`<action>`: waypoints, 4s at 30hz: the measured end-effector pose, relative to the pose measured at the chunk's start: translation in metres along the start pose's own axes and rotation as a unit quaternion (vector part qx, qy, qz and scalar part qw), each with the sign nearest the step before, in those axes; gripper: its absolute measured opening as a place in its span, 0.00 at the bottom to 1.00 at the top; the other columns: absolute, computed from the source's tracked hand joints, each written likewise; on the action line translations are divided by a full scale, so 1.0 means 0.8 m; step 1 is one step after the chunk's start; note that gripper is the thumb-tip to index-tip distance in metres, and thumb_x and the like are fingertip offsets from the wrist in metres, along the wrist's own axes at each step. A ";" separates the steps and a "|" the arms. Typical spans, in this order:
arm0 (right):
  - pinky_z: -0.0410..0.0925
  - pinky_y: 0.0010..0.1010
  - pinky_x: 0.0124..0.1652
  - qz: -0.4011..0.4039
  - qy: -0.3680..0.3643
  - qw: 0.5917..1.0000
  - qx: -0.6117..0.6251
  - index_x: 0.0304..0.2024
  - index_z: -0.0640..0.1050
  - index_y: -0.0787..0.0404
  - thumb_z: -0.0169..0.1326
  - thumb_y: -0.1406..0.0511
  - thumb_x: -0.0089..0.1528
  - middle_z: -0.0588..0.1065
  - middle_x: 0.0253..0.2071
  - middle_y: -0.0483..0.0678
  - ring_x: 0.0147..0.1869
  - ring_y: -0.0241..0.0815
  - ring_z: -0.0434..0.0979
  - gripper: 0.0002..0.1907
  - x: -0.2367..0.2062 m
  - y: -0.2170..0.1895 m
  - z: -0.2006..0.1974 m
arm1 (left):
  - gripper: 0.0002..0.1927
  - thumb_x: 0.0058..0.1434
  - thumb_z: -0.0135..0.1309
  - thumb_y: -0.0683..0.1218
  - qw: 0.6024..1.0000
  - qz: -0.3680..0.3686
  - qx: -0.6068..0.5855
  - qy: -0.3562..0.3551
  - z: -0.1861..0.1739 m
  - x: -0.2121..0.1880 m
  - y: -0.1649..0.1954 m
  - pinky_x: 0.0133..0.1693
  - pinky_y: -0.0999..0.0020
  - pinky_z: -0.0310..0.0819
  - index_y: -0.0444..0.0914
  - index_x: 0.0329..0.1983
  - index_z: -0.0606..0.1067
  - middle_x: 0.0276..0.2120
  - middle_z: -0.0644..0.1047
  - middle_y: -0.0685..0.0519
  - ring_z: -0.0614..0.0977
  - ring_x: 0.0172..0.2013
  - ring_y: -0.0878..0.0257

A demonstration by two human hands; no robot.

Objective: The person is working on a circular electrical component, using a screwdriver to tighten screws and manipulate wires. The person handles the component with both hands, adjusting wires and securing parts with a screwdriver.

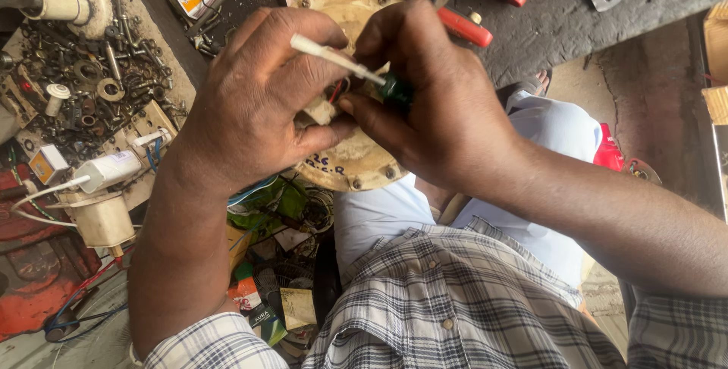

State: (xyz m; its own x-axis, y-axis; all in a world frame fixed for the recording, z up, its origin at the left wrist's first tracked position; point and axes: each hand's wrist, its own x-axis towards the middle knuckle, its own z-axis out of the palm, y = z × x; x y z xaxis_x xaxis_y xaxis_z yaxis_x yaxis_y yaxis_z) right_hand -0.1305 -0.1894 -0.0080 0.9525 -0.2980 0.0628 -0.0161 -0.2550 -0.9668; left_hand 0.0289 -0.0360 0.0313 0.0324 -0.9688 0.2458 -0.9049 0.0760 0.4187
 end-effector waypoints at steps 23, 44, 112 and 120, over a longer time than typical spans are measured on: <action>0.75 0.35 0.43 -0.149 0.128 0.936 -0.292 0.59 0.77 0.59 0.63 0.72 0.64 0.78 0.49 0.49 0.45 0.46 0.82 0.21 -0.136 0.002 0.021 | 0.26 0.57 0.76 0.48 0.995 0.042 0.061 0.068 0.022 -0.018 -0.014 0.58 0.54 0.77 0.40 0.52 0.72 0.53 0.71 0.50 0.77 0.55 0.52; 0.77 0.34 0.45 -0.102 0.080 0.956 -0.262 0.62 0.75 0.58 0.59 0.70 0.68 0.79 0.51 0.51 0.49 0.49 0.84 0.19 -0.120 -0.007 0.018 | 0.28 0.53 0.77 0.46 0.993 0.062 0.066 0.070 0.021 -0.020 -0.019 0.57 0.53 0.76 0.39 0.51 0.72 0.52 0.71 0.49 0.76 0.56 0.51; 0.71 0.39 0.40 -0.146 0.191 0.845 -0.477 0.46 0.76 0.58 0.64 0.61 0.69 0.75 0.40 0.47 0.44 0.49 0.78 0.11 -0.114 -0.036 0.035 | 0.33 0.53 0.76 0.52 0.992 0.021 0.084 0.093 0.040 -0.017 -0.020 0.59 0.49 0.73 0.39 0.56 0.72 0.53 0.71 0.45 0.77 0.57 0.46; 0.72 0.37 0.44 -0.157 0.183 0.883 -0.404 0.49 0.76 0.60 0.62 0.68 0.69 0.73 0.47 0.51 0.48 0.50 0.79 0.09 -0.124 -0.033 0.039 | 0.29 0.57 0.76 0.49 0.988 0.055 0.077 0.123 0.042 -0.020 -0.023 0.59 0.54 0.75 0.38 0.53 0.71 0.52 0.71 0.47 0.77 0.56 0.50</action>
State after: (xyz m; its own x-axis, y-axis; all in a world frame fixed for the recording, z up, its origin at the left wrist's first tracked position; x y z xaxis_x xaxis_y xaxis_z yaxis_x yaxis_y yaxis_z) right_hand -0.2152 -0.1240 0.0037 0.7889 -0.3357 0.5147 -0.1210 -0.9061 -0.4055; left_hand 0.0309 -0.0297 -0.0102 0.0150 -0.8688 0.4950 -0.9617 0.1229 0.2449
